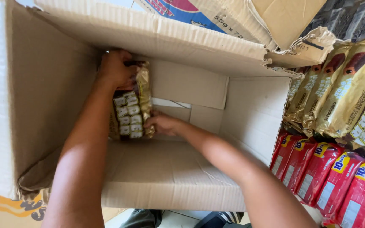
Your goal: Packing various snack packages from a store shelf into a cardboard shipping box.
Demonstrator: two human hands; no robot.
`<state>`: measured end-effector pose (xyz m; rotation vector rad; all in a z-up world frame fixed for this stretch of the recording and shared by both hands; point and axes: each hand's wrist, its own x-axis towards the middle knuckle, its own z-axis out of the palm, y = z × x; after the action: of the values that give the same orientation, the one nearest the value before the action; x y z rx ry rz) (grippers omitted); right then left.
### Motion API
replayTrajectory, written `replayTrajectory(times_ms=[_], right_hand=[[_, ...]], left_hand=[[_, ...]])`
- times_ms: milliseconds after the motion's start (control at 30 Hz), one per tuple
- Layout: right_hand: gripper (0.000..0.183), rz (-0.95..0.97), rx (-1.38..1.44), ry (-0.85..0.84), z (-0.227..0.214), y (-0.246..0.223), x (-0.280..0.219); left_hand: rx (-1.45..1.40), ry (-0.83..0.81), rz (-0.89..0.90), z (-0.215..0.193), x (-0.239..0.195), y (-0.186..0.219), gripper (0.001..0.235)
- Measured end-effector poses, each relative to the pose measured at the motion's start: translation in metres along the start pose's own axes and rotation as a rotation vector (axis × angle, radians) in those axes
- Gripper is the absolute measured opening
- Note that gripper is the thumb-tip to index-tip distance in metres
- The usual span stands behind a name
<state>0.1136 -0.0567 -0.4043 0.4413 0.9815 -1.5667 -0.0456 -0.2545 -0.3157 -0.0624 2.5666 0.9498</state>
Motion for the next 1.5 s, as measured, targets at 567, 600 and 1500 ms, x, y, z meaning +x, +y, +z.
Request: replayTrajectory(times_ms=[567,600,1500], right_hand=[[0.057,-0.235,-0.587,0.486,0.032,0.023,0.012],[0.062,-0.171,-0.469,0.458,0.041,0.015,0.002],[0.036,-0.453,-0.398,0.380,0.046,0.028,0.005]], left_hand=[[0.285,-0.074,-0.170,-0.007,0.004,-0.014,0.061],[0.314,0.074,-0.053,-0.006,0.000,-0.016,0.072],[0.103,-0.028,-0.020,0.025,0.031,-0.053,0.038]])
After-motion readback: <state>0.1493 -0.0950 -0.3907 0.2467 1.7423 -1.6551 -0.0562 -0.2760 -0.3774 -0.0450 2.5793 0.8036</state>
